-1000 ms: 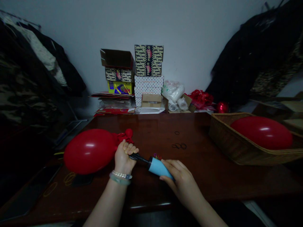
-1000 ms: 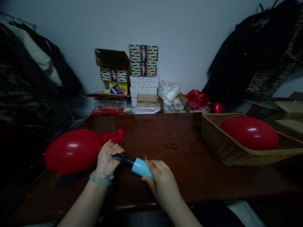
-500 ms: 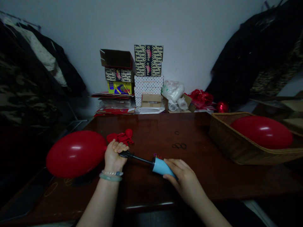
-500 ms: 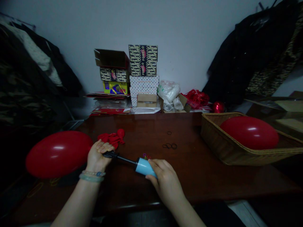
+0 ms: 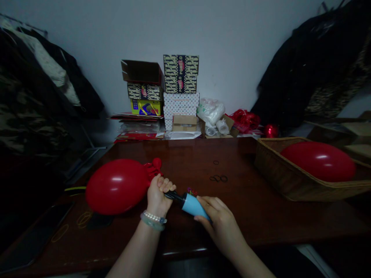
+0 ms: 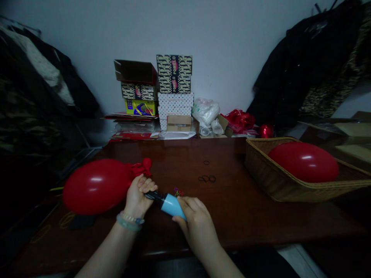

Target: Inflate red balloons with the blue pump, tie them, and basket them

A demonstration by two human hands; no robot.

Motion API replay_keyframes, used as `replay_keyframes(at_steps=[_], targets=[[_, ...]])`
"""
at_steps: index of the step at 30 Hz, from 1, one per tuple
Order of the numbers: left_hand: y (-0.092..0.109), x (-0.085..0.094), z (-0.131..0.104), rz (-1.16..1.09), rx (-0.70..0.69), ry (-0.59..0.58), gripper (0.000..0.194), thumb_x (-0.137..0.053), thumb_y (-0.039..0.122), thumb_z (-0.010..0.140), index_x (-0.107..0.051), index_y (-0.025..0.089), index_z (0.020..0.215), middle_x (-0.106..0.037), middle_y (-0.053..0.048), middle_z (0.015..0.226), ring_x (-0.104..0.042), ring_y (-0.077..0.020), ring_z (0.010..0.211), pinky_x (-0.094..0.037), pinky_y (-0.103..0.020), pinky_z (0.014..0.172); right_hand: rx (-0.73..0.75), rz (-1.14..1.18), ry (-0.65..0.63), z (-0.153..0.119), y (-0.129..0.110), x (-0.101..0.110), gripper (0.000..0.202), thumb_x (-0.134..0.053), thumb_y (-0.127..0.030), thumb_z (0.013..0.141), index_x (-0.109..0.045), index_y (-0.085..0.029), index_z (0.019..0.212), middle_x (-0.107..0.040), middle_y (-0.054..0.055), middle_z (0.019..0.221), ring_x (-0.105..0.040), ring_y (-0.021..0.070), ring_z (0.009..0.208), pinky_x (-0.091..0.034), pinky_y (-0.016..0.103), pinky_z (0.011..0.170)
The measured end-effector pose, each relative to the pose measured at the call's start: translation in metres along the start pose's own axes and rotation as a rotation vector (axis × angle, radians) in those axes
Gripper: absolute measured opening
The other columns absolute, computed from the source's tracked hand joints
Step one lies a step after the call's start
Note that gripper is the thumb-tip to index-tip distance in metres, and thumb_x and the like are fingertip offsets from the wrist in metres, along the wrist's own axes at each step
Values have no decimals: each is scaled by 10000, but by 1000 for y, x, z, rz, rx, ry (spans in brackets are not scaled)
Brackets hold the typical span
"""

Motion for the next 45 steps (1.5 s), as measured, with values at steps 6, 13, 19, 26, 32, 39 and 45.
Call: replay_keyframes(at_steps=[6,13,19,26,32,39,45], targets=[[1,1,0,23,-23,10,444,-464,168,904,-292,187,496,-257,71,382,-270,-56,319,-280,-211,400,-11,-6,-13,1,3,-5,470,-697,-224,828,-559,-199,1276,-651,105,1171,-609,263,1037,-524,430,927],[38,3,6,11,-88,21,440,-430,141,909,-271,187,501,-256,76,367,-282,-53,302,-277,-207,397,0,-7,-39,4,7,0,477,-705,-229,825,-563,-183,1278,-654,106,1177,-608,255,1049,-520,417,937],[70,8,9,16,-155,19,432,-402,126,908,-258,191,506,-262,79,352,-292,-55,290,-304,-214,407,5,-23,-36,5,12,8,478,-714,-223,815,-575,-190,1271,-658,100,1184,-615,247,1053,-522,415,943],[69,7,8,7,-147,2,429,-396,114,910,-270,190,507,-276,77,348,-295,-54,289,-301,-215,401,6,-46,-2,2,13,6,463,-701,-227,825,-575,-208,1270,-664,98,1176,-620,250,1045,-528,417,931],[43,2,2,-4,-105,31,438,-407,126,916,-265,189,507,-261,77,353,-281,-51,295,-279,-209,398,14,-84,5,-1,7,3,435,-664,-231,851,-563,-183,1271,-653,112,1176,-613,255,1039,-528,423,925],[6,-2,-5,21,-41,22,433,-468,168,898,-264,193,517,-246,76,388,-268,-55,321,-282,-216,408,12,-81,38,0,-4,0,407,-658,-232,848,-568,-184,1243,-662,117,1137,-623,262,998,-537,429,894],[4,-4,-7,39,-59,31,427,-480,172,890,-262,191,524,-238,79,394,-265,-54,324,-287,-213,412,6,-38,31,2,-4,-3,411,-636,-243,868,-548,-214,1269,-657,110,1158,-618,266,1024,-529,455,908]])
Point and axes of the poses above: each hand's wrist, its own z-axis towards the middle knuckle, its own x-axis out of the back of the hand, y = z × x, the point moved 7 cm from there along z, towards the middle knuckle
